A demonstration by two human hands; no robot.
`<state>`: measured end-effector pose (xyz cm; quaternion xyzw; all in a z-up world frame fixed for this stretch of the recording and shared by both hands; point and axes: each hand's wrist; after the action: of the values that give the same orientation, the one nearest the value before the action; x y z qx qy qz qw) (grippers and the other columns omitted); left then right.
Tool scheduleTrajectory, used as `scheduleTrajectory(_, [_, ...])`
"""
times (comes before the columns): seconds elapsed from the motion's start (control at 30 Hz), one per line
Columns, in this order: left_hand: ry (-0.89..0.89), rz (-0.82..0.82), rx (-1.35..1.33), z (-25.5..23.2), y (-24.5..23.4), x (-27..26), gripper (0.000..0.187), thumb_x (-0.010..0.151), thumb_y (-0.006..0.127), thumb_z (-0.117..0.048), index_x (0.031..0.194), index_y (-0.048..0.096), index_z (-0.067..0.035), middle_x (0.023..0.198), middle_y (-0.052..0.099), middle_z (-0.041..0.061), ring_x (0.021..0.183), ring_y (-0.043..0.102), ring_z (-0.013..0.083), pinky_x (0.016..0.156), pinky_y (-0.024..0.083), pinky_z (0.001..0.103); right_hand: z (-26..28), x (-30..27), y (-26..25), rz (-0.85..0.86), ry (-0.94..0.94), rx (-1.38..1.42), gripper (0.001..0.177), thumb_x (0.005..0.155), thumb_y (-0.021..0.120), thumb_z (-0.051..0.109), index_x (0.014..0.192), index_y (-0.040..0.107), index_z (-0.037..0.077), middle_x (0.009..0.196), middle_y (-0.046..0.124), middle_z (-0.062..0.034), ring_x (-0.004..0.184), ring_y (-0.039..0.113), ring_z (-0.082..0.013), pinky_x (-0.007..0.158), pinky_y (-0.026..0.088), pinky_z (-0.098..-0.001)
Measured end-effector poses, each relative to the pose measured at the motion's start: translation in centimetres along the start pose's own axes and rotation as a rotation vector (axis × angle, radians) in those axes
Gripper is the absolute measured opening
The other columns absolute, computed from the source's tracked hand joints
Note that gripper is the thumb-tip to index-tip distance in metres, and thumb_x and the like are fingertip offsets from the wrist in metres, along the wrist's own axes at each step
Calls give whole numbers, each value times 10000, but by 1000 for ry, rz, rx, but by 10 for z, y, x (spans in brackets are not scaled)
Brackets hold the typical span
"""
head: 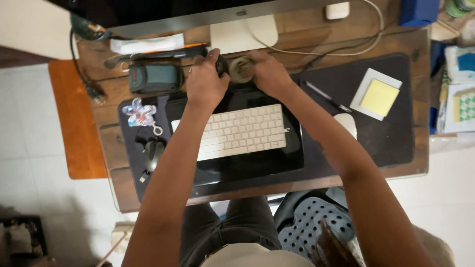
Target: Cleaning a desk by wiping down the mouse, keyboard area, and surface with a cloth, and then rinsing the cloth in a bucket.
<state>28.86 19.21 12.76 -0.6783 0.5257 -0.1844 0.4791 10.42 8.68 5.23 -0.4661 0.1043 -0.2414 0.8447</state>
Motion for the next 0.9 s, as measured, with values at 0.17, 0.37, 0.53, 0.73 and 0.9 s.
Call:
scheduleTrajectory(0.17, [59, 46, 30, -11, 27, 18, 563, 906, 702, -249, 1428, 506, -166, 1224, 531, 229, 988, 629, 488, 702, 571, 594, -83, -28, -8, 65, 169, -265, 410, 764, 632, 51, 1060, 840, 244, 991, 690, -89, 826, 693, -333, 668, 539, -466])
scheduleTrajectory(0.37, [74, -61, 42, -14, 58, 27, 601, 865, 758, -307, 1393, 539, -123, 1129, 562, 223, 915, 638, 464, 680, 573, 545, -113, -27, -46, -392, 376, -67, 388, 883, 559, -71, 1189, 775, 34, 1234, 511, -259, 953, 621, -508, 749, 504, -541])
scheduleTrajectory(0.53, [-31, -18, 13, -36, 48, 23, 646, 901, 776, -405, 1412, 501, -122, 1189, 551, 220, 971, 640, 473, 777, 563, 562, -112, 3, -35, 10, 412, -280, 640, 1002, 511, -53, 1571, 492, 240, 1508, 334, -254, 1372, 270, -621, 849, 528, -707])
scheduleTrajectory(0.73, [-81, 30, -7, -43, 34, 14, 664, 931, 785, -441, 1417, 483, -105, 1232, 544, 236, 1058, 604, 488, 783, 559, 562, -137, -11, -43, -7, 590, -326, 467, 959, 524, -117, 1335, 710, 87, 1387, 521, -260, 1149, 557, -491, 773, 537, -628])
scheduleTrajectory(0.9, [-29, -28, -16, -31, 50, 21, 654, 918, 768, -360, 1448, 488, -98, 1236, 557, 254, 1046, 612, 530, 835, 532, 609, -48, -43, -46, -62, -44, 37, 579, 785, 523, -206, 1267, 745, 25, 1342, 656, -274, 1219, 626, -445, 976, 517, -512])
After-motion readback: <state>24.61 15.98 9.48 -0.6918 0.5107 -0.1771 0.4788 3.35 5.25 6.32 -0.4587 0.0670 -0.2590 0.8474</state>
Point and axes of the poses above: each hand's wrist, its own x-axis towards the middle knuckle, its own y-axis out of the palm, z = x × y
